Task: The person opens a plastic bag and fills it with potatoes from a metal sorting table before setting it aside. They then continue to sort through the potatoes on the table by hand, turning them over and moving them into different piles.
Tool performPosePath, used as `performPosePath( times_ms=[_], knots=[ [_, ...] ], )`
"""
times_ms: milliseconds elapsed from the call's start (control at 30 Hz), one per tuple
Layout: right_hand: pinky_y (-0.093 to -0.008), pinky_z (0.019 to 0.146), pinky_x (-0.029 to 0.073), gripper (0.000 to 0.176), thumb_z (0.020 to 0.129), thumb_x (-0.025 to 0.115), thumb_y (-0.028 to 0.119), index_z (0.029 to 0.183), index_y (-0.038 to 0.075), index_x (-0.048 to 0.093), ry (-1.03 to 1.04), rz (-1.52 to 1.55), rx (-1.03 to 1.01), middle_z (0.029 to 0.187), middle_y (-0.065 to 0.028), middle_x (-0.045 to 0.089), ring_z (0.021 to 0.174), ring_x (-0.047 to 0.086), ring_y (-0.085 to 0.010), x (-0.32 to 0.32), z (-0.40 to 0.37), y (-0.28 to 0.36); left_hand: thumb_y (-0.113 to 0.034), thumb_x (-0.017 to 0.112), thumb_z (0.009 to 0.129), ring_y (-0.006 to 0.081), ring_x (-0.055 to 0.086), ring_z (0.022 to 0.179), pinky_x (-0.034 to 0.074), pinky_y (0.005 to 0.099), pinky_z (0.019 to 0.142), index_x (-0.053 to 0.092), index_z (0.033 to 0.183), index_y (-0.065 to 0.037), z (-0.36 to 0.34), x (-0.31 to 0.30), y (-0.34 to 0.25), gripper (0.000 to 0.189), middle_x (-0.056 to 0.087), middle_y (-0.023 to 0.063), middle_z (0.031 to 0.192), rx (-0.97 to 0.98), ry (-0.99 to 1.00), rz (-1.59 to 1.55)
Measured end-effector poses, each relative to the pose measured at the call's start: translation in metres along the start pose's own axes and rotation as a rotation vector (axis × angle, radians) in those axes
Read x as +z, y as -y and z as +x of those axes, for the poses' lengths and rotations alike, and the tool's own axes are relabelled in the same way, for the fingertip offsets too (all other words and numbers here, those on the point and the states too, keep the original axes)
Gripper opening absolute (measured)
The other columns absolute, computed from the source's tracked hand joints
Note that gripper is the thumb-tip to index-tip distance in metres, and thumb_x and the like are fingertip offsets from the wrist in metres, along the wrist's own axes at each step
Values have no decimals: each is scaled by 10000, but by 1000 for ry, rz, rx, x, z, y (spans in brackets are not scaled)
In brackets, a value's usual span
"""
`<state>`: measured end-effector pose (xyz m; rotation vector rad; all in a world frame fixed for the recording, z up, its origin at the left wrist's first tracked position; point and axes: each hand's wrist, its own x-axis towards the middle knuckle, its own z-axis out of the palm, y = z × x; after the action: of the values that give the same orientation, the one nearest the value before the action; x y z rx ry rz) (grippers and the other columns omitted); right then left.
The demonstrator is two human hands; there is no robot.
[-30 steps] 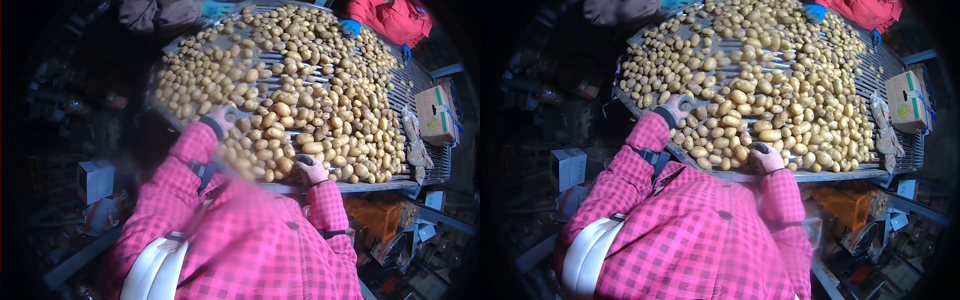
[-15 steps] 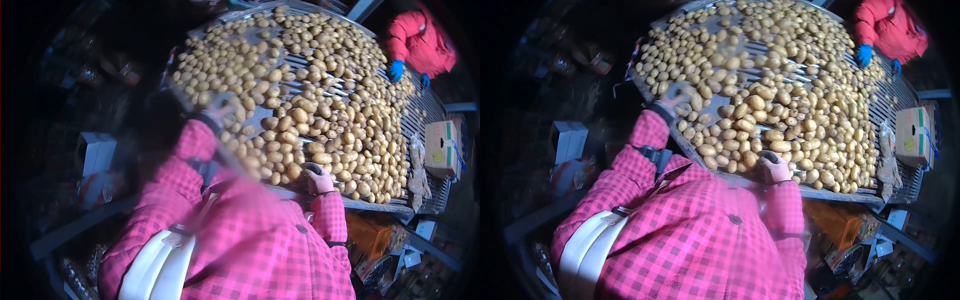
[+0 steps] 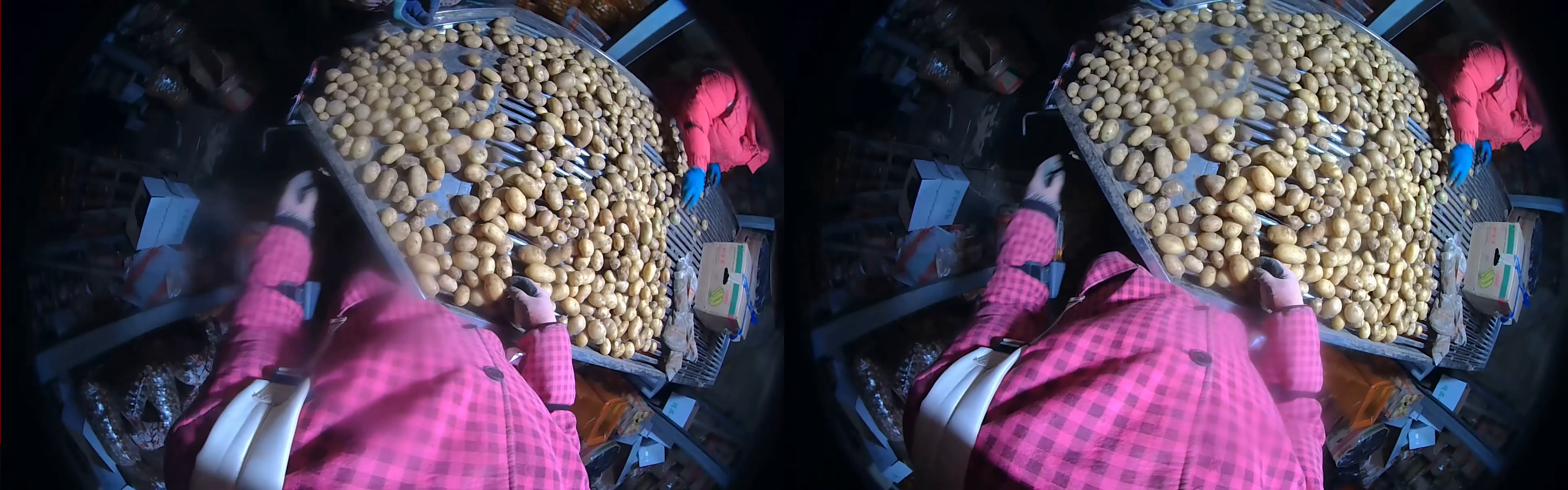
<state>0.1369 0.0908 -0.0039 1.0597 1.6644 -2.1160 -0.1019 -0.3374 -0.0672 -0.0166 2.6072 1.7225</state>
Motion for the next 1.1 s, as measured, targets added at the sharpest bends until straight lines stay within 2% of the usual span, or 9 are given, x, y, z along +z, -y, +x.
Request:
performPosePath(
  times_ms=[67,133,167,367,567,667,800,900,1100],
  knots=[
    [-214,630,430,184,785,570,7,968,10,586,8,42,7,815,-13,582,703,520,-93,1,0,2,-55,570,728,262,505,1040,390,330,914,502,1143,-53,9,51,-63,420,533,158,1101,43,254,141],
    [-212,648,432,192,781,573,13,972,11,586,12,-63,-32,826,-13,586,722,523,-91,1,-2,3,-60,623,661,286,531,996,424,347,875,379,1250,-92,13,91,-103,639,366,157,1286,419,568,449],
    [-212,648,432,192,781,573,13,972,11,586,3,-59,-38,826,-13,586,722,523,-91,0,-2,2,-96,667,634,324,463,1093,408,372,901,313,1289,-108,16,109,-119,745,312,160,1326,247,725,747],
    [-228,614,447,219,786,580,78,995,10,584,72,-347,29,811,-15,598,704,538,-94,2,-1,11,-106,654,649,309,448,1089,407,378,881,433,1134,-86,41,159,-137,533,446,159,1168,313,777,1171],
    [-367,637,471,208,757,576,173,954,109,599,54,-923,-543,827,-122,607,738,588,-289,65,18,60,-161,670,651,326,487,1044,415,386,867,448,1107,-69,25,139,-139,515,491,186,1116,216,855,1138],
    [-407,747,440,245,776,537,206,1012,147,566,116,-1188,-702,903,-109,556,890,550,-295,106,35,75,-208,736,580,342,488,1045,405,368,888,389,1207,-58,24,119,-136,731,482,215,1148,69,527,679],
    [-396,765,448,295,787,486,154,1078,167,536,310,-1365,-755,1012,-114,521,925,538,-302,158,69,77,-52,723,617,166,506,968,468,335,787,422,1162,-111,33,82,-55,625,494,67,1044,-92,470,-236],
    [-395,789,455,304,823,427,183,1116,155,502,358,-1581,-757,1080,-160,489,954,531,-332,191,93,65,53,632,650,243,550,896,493,362,627,393,1193,-162,7,39,-70,631,471,73,1039,-490,434,-852],
    [-436,806,454,384,869,372,189,1250,216,415,374,-1849,-532,1212,-162,417,1020,500,-389,222,114,50,-6,604,706,237,574,835,474,306,532,465,1082,-198,-3,10,-66,444,530,34,970,-607,212,-1009]
  ],
)
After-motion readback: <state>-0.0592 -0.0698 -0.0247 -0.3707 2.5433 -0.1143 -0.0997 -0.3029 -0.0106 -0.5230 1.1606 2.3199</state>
